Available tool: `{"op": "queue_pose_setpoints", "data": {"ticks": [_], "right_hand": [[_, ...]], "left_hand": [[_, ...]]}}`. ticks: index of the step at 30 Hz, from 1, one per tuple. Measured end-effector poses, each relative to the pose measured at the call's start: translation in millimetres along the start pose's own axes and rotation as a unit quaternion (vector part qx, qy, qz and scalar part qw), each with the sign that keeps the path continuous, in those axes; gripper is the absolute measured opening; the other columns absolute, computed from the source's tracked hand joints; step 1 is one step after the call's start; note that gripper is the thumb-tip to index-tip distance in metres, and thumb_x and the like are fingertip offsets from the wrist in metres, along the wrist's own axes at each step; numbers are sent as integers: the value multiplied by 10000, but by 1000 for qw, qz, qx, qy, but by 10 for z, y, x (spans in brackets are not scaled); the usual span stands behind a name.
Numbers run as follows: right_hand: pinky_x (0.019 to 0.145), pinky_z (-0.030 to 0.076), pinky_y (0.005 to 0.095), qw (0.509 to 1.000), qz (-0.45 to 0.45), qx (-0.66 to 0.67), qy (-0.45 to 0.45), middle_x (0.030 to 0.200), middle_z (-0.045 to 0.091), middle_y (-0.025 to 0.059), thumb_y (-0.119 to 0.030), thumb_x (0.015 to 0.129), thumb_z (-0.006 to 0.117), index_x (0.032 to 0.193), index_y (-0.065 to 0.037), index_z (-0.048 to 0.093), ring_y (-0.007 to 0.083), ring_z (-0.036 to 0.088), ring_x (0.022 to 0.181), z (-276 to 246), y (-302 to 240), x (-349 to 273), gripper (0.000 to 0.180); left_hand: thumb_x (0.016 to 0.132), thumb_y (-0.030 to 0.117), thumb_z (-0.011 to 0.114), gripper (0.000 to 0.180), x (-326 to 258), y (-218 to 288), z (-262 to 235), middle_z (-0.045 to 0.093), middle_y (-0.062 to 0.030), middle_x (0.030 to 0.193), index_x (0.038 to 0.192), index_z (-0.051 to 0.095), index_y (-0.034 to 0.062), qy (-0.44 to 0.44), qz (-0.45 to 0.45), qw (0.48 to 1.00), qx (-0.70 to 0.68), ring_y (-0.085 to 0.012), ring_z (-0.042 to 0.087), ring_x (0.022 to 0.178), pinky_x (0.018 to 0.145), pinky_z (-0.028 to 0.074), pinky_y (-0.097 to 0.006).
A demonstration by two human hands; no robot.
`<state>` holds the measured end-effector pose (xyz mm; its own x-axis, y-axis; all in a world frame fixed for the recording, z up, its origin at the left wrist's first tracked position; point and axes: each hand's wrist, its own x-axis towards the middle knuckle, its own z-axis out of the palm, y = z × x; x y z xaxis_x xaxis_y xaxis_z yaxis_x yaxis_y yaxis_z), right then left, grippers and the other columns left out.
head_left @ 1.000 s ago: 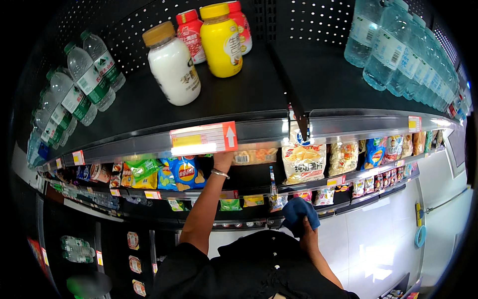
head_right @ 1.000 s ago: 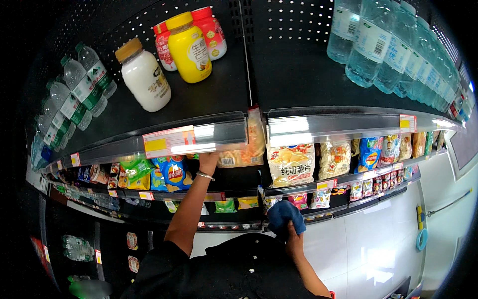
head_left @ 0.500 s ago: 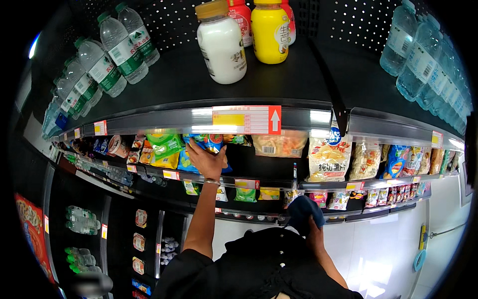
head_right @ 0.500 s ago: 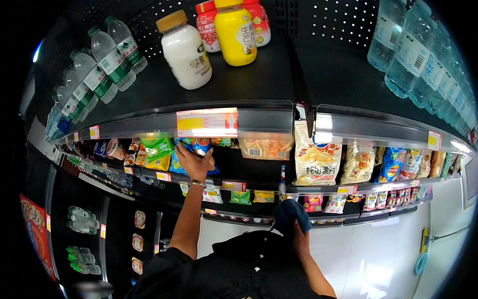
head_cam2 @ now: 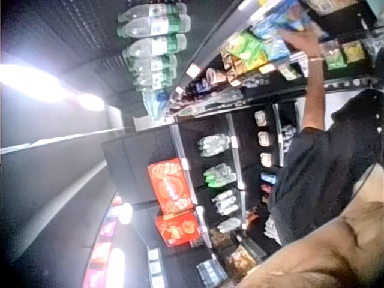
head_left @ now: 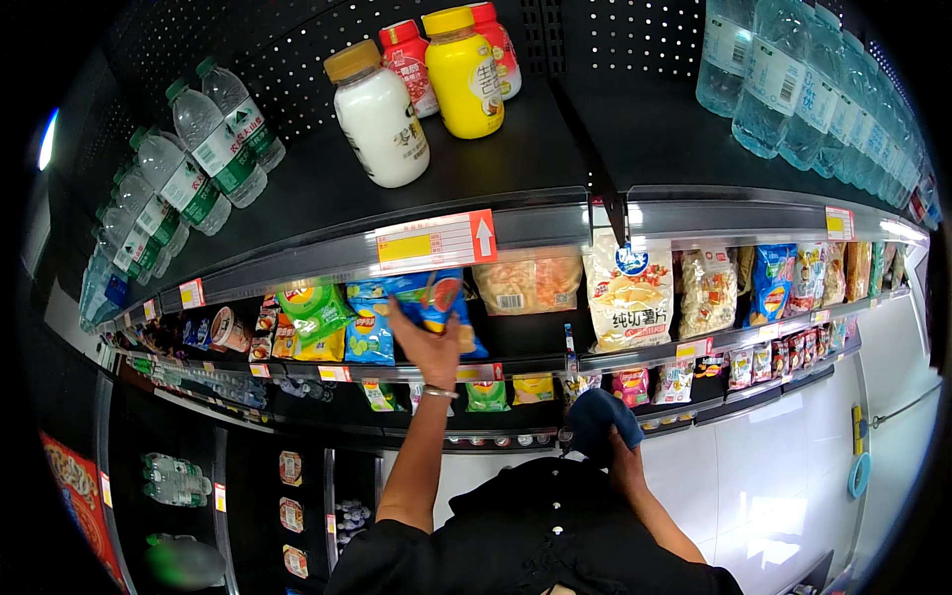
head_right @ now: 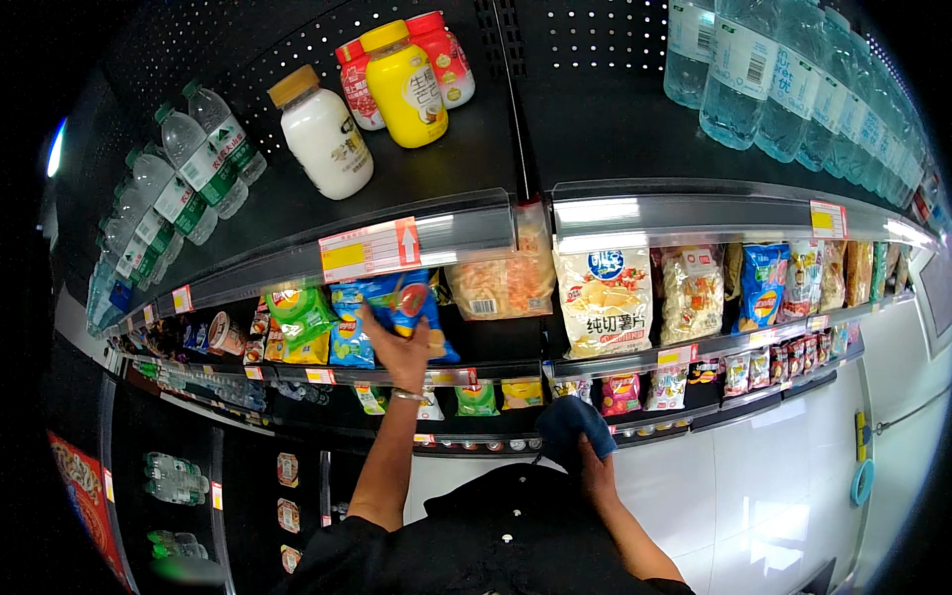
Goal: The person wipes the surfaces of grocery store shelves and the packaging of various snack items using a blue cloth. They handle multiple snack packages, wiping each one individually before placing them back on the shelf.
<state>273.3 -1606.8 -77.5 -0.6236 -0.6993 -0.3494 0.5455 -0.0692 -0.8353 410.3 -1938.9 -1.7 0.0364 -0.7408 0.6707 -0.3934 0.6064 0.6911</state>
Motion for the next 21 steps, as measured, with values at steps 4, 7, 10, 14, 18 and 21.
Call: {"op": "queue_pose_setpoints", "data": {"ticks": [4,7,10,14,18,21], "right_hand": [[1072,415,399,999,8,-54,-5,1382,555,112,-252,1012,577,1435,-74,455,245,528,1271,-174,192,51,475],[1069,425,414,995,6,-96,19,1392,550,110,-245,1009,584,1442,-79,446,252,525,1285,-180,152,22,484],[1063,428,413,978,-93,-184,-17,1393,545,119,-265,1007,589,1451,-78,437,252,522,1287,-274,171,-63,505],[1061,429,408,1000,1,-7,20,1401,534,130,-279,1006,589,1461,-74,427,258,525,1283,-97,-109,-145,525],[1063,431,413,1000,-16,-11,-15,1396,542,121,-258,1015,571,1432,-65,466,260,544,1265,-108,-108,-104,471],[1055,419,372,999,-37,-15,-23,1350,573,94,-223,1024,564,1402,-72,493,208,537,1233,-107,-47,-64,413]], "left_hand": [[643,101,854,1022,-218,509,423,427,-225,1347,1475,282,-57,-64,-43,993,-84,-360,436,1286,1112,346,-427],[676,243,879,1058,-385,678,656,394,-263,1394,1475,260,-69,-106,-19,994,-27,-401,422,1300,1114,338,-451],[690,462,856,1158,-570,619,767,288,-324,1493,1486,211,-79,-142,-4,987,73,-467,349,1354,1126,290,-520],[679,541,832,1200,-692,547,819,285,-317,1498,1505,193,-49,-161,14,982,99,-467,338,1355,1110,274,-533],[699,554,816,1181,-684,564,818,285,-321,1498,1493,198,-64,-145,18,981,124,-465,348,1347,1110,273,-530],[689,557,817,1183,-677,569,789,295,-313,1497,1488,205,-66,-140,14,984,108,-464,347,1346,1117,265,-530]]}}
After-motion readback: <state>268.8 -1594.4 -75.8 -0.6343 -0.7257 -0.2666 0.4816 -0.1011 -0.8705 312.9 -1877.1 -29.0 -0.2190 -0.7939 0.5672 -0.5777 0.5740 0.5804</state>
